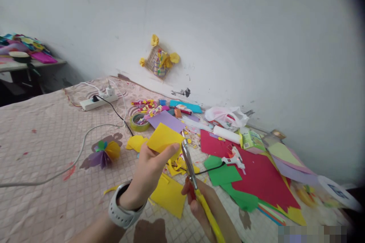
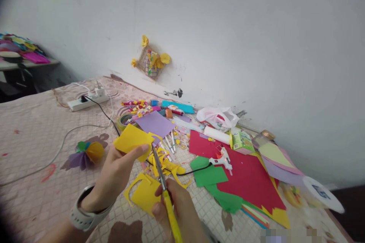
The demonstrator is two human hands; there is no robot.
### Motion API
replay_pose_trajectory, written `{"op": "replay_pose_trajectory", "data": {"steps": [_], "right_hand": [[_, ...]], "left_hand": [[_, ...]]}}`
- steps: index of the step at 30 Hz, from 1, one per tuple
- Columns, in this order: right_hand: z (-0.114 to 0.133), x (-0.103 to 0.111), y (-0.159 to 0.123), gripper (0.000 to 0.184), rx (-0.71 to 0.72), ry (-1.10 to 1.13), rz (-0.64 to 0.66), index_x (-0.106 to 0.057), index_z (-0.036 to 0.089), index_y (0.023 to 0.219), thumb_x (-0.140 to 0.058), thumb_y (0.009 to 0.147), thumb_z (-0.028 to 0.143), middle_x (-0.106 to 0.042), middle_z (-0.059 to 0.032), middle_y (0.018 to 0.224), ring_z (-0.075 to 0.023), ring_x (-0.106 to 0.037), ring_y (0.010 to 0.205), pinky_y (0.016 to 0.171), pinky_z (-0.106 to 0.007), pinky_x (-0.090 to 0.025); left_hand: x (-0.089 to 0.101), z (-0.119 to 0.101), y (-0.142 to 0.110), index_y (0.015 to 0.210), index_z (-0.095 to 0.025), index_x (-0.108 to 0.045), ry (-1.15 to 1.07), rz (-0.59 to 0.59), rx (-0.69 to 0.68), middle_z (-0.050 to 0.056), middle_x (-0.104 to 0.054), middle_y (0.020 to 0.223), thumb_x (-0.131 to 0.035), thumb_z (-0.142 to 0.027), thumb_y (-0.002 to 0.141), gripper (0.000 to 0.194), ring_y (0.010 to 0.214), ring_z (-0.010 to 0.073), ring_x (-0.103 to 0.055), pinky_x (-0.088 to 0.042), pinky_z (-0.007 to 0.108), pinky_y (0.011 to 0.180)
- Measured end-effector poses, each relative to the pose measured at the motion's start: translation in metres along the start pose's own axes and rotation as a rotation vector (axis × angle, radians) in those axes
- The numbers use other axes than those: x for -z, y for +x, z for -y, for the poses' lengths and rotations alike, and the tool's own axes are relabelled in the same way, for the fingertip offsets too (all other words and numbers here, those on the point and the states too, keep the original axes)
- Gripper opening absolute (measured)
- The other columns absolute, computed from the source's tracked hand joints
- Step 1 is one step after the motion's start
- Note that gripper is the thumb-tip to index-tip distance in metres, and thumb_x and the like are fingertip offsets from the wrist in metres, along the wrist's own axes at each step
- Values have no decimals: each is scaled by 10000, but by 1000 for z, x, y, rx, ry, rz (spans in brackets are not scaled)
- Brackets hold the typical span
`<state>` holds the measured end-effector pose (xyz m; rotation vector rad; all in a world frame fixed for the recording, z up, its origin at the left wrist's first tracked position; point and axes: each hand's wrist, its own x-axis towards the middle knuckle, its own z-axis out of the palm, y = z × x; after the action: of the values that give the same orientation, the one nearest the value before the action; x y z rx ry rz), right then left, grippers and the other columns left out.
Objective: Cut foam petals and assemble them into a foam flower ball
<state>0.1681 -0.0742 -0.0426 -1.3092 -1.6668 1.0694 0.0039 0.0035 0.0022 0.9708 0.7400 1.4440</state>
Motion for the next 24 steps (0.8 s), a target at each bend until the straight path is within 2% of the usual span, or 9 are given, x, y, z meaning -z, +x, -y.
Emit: {"op": "replay_pose_trajectory", "data": {"steps": [7,12,14,20,24], "right_hand": [[8,0,-2,508,-23,-18,-62,-570,249,881,-454,833,742,-499,11,663,-172,-473,586,530,-269,-368],[-4,-2,2,544,-43,150,-31,-572,256,866,-505,764,787,-410,48,600,-128,-326,462,436,-269,-235],[-6,-3,2,557,-38,192,-47,-584,265,874,-517,743,802,-394,50,598,-129,-315,467,436,-274,-214],[-8,-4,3,592,-83,249,-29,-590,280,877,-550,682,838,-408,38,606,-144,-324,491,444,-280,-217],[-13,-4,4,681,-98,196,-24,-583,269,882,-476,656,902,-403,39,588,-147,-338,477,431,-281,-232]], "left_hand": [[-3,4,-3,749,-174,-689,-19,84,65,-17,-626,669,-724,-250,790,93,642,126,-570,-492,228,665],[-8,6,-8,778,-168,-676,-4,134,109,-6,-645,724,-734,-280,773,127,658,124,-566,-475,210,612],[-9,7,-10,773,-169,-666,-7,166,132,-5,-641,720,-730,-296,780,143,654,123,-564,-477,210,609],[-10,6,-11,756,-171,-649,-45,178,141,-19,-618,691,-728,-278,778,135,617,101,-544,-457,180,567],[-11,5,-10,741,-165,-637,-49,192,141,-21,-602,677,-726,-265,776,138,593,92,-527,-445,171,540]]}}
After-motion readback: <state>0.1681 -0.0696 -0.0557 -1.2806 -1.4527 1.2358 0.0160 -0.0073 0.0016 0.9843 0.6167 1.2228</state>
